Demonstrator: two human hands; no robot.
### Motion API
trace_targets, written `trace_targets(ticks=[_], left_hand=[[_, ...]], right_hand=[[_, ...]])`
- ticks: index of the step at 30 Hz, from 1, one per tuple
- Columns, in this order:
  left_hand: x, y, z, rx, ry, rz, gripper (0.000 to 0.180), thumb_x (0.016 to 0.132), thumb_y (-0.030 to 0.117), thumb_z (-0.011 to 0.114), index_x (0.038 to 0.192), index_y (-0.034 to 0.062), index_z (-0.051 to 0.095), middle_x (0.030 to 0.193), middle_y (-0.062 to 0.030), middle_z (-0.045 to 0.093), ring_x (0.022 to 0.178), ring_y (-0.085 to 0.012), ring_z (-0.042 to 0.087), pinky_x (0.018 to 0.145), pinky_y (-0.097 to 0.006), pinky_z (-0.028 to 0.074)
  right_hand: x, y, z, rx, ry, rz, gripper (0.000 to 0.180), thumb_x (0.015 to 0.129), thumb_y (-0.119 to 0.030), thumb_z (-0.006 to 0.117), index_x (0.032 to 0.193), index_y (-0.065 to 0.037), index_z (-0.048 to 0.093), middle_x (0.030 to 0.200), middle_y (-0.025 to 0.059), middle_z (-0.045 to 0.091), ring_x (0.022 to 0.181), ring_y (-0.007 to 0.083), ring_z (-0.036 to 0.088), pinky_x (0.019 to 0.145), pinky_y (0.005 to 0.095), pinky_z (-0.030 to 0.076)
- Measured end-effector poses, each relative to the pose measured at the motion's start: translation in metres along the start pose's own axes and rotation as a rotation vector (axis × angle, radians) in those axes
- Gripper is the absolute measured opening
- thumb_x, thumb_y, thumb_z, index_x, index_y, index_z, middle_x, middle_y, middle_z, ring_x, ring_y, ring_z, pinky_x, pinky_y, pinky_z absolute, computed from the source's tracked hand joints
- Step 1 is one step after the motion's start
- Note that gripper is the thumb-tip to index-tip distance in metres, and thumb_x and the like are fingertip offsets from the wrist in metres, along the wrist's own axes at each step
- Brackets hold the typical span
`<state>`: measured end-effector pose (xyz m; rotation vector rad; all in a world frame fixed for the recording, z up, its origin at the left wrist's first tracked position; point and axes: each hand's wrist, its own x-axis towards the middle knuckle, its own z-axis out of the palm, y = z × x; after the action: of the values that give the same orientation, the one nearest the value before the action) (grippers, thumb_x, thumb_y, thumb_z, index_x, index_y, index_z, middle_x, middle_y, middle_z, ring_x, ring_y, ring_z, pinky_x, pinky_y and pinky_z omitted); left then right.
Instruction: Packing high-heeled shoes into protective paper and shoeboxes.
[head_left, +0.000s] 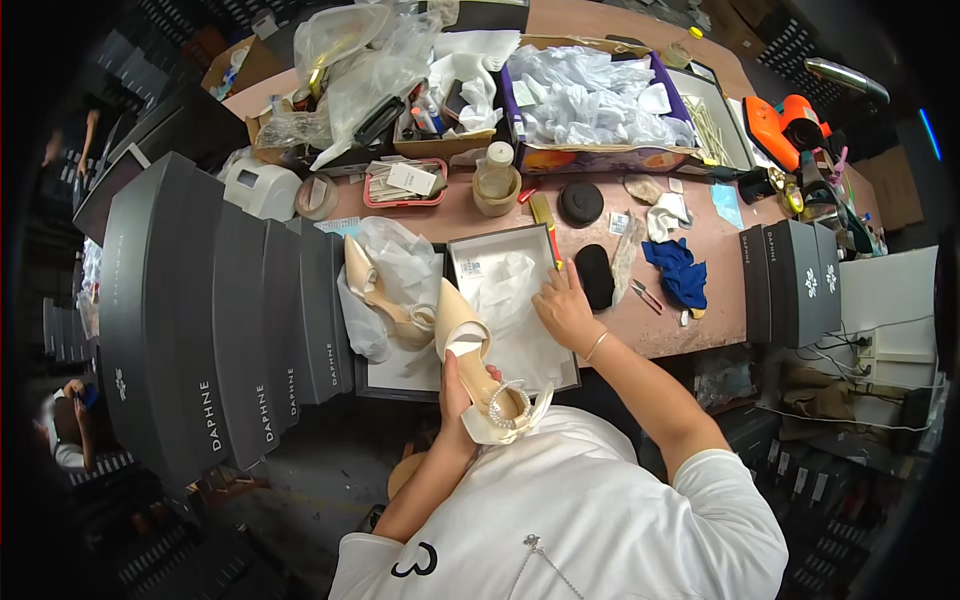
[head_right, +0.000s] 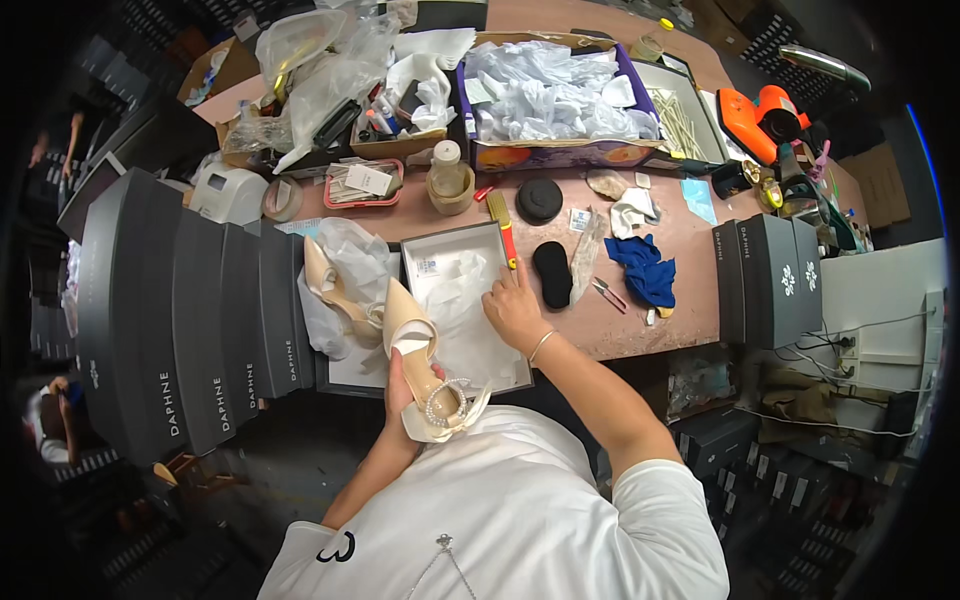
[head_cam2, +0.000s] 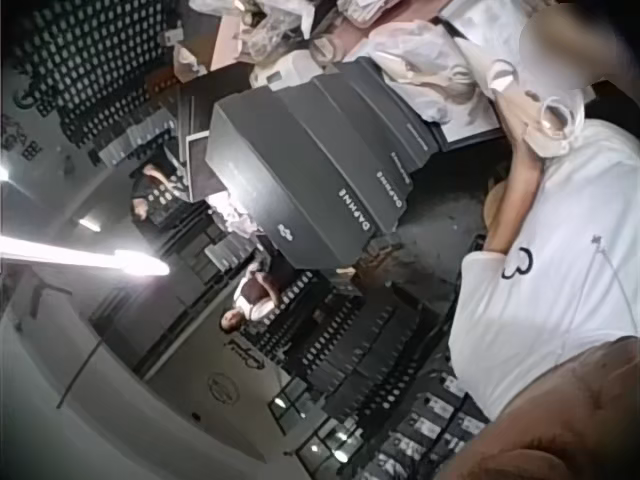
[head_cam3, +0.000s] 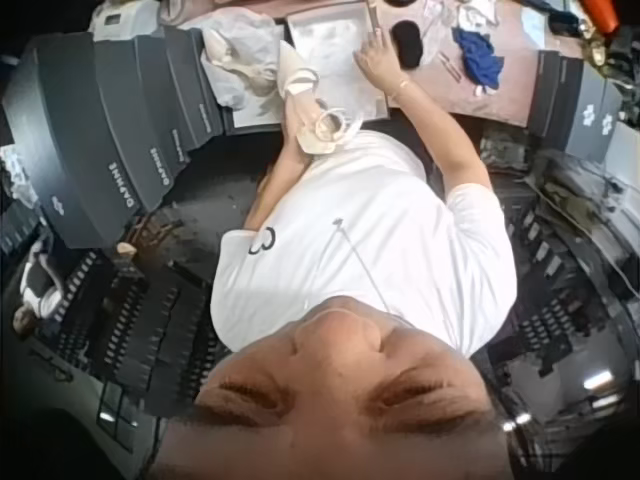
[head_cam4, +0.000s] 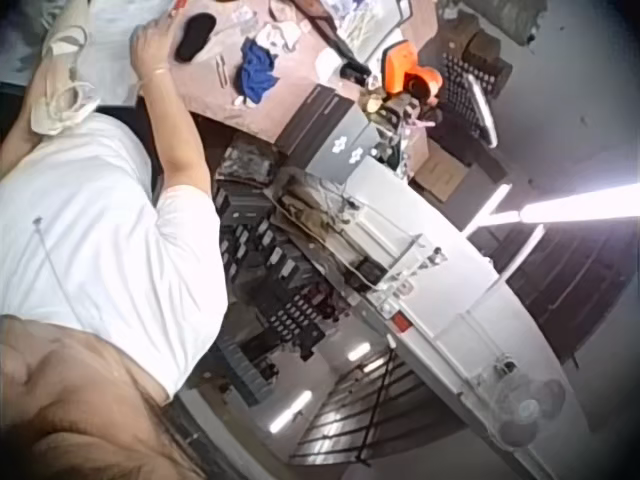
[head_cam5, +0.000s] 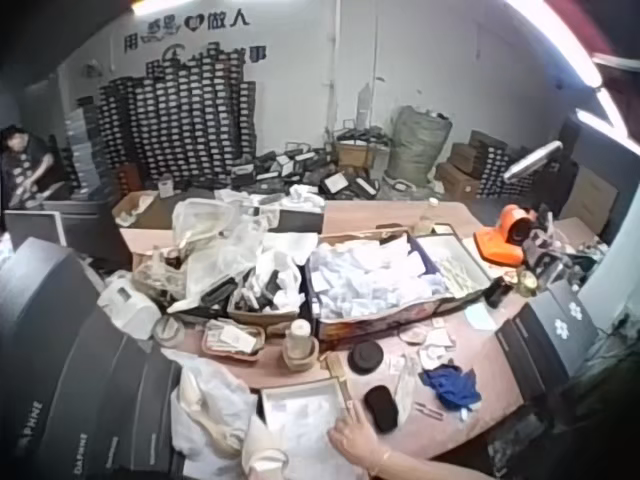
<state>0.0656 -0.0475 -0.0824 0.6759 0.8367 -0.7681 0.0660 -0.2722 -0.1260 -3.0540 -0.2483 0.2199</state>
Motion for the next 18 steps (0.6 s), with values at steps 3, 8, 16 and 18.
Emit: trace_targets(ticks=[3, 8, 16, 18], left_hand=[[0.01, 0.003, -0.008, 0.045, -0.124, -0.004, 0.051, 0.096, 0.051, 0.045, 0.116, 0.0051, 0.047, 0.086, -0.0124, 0.056, 0.076, -0.0216, 0.058, 0.071, -0.033, 0.052], [0.002, 0.009, -0.003, 0.137, -0.068, 0.101, 0.054, 0.095, 0.051, 0.045, 0.12, 0.0031, 0.046, 0.096, -0.0129, 0.058, 0.083, -0.0223, 0.061, 0.08, -0.036, 0.053], [0.013, -0.004, 0.012, 0.277, -0.242, 0.203, 0.041, 0.095, 0.028, 0.055, 0.127, 0.0076, 0.039, 0.116, -0.0102, 0.054, 0.098, -0.021, 0.06, 0.076, -0.038, 0.055], [0.017, -0.005, 0.011, 0.285, -0.202, 0.259, 0.039, 0.094, 0.023, 0.056, 0.126, 0.0071, 0.04, 0.115, -0.0101, 0.055, 0.095, -0.0206, 0.062, 0.074, -0.038, 0.056]], right_hand=[[0.002, 0.011, 0.012, -0.042, -0.035, -0.056, 0.01, 0.082, -0.013, 0.054, 0.082, -0.011, 0.063, 0.078, 0.0064, 0.061, 0.111, 0.0249, 0.054, 0.108, 0.0575, 0.018], [-0.016, -0.002, -0.055, 0.663, 0.056, 0.215, 0.022, 0.082, -0.005, 0.055, 0.103, -0.004, 0.063, 0.077, 0.0081, 0.064, 0.079, 0.0342, 0.062, 0.078, 0.0461, 0.05], [-0.03, -0.067, -0.062, 0.804, 0.109, 0.144, 0.047, 0.084, -0.002, 0.056, 0.13, -0.009, 0.053, 0.09, 0.0122, 0.061, 0.072, 0.0253, 0.06, 0.069, 0.0363, 0.052], [-0.032, -0.068, -0.074, 0.723, 0.195, 0.073, 0.051, 0.076, -0.004, 0.062, 0.126, -0.012, 0.056, 0.1, 0.0155, 0.061, 0.084, 0.033, 0.06, 0.076, 0.0391, 0.05]])
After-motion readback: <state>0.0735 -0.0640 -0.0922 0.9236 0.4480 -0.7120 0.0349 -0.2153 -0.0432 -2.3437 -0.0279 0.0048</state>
